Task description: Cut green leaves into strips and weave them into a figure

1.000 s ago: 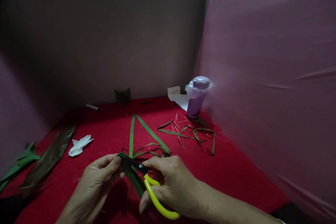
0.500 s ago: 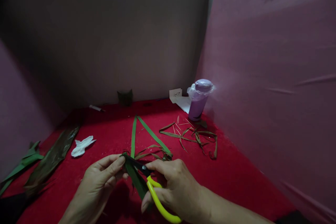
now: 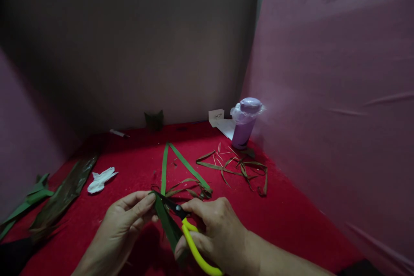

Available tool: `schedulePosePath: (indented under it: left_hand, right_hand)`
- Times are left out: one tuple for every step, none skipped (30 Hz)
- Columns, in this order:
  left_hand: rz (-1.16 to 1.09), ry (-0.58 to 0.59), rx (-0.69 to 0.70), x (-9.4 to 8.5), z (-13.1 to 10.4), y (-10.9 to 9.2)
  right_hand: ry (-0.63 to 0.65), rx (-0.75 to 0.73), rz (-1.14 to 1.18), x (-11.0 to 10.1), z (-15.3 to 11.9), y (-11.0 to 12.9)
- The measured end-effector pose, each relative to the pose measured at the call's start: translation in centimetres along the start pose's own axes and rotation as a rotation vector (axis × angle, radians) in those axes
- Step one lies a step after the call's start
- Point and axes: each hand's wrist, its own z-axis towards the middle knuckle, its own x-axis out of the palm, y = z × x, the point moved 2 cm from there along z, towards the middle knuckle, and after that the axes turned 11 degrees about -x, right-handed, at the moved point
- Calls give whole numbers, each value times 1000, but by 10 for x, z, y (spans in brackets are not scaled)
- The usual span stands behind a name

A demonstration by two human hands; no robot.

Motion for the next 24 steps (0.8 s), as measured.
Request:
schedulePosePath:
  left_hand:
    - [-9,1,-9,1,-1,-1]
    - [-17,2,-15,2,-1,-1]
    - [-26,4,-18,3,-2,-2]
    - [-34,7,-17,4,-2,-3]
    - [-40,9,-16,4,-3,-3]
    - [-45,13,-17,4,-3,-3]
    - [-48,21,-18,4,-3,-3]
    - [-51,32,-17,4,-3,-3]
    - [-54,45,-19,3,-3,-3]
    - [-59,59,-20,3,-2,-2]
    - [-66,73,-23,2,-2,-2]
    - [-73,87,-30,1,-1,-1]
    - [-82,99,-41,1,0,-1]
    - [-92,108,-52,0,0,0]
    - [-106,113,-58,0,1,1]
    - [-122,111,-60,0,1,1]
    - [-138,106,-61,0,1,1]
    - [-154,102,-59,0,1,0]
    - [-165,99,-60,1,1,0]
    - [-170,102,-65,1,0,-1]
    - [-169,112,-72,2,0,-1]
    - [-168,122,-75,2,0,-1]
    - [-168,128,-75,2,0,-2]
    - [-171,132,-73,2,0,-2]
  right_hand:
    - [1,6,6,1,0,-1]
    - [-5,17,19,0,0,-1]
    - [-17,34,31,-1,1,-2]
    - [-38,54,35,-3,3,-4]
    - [-60,79,31,-7,5,-6]
    - [-74,111,-8,-13,8,-9]
    - [-96,142,-98,-21,11,-13]
    - [-84,169,-208,-29,14,-18]
    - [-60,187,-322,-37,18,-24]
    - [-46,205,-453,-47,21,-30]
    - [-23,221,-570,-55,24,-38]
    - [31,229,-669,-63,27,-46]
    - [81,230,-756,-69,30,-54]
    - [97,234,-783,-75,32,-62]
    - [110,236,-795,-79,34,-69]
    - [121,238,-807,-82,35,-76]
    - [133,242,-813,-84,36,-81]
    - [144,247,-816,-85,37,-84]
    - [147,253,-819,-85,37,-85]
    - [144,259,-821,-83,37,-83]
    - [131,262,-822,-80,37,-78]
    - [107,258,-817,-76,37,-70]
    - [90,242,-799,-70,37,-61]
    - [81,214,-762,-62,38,-49]
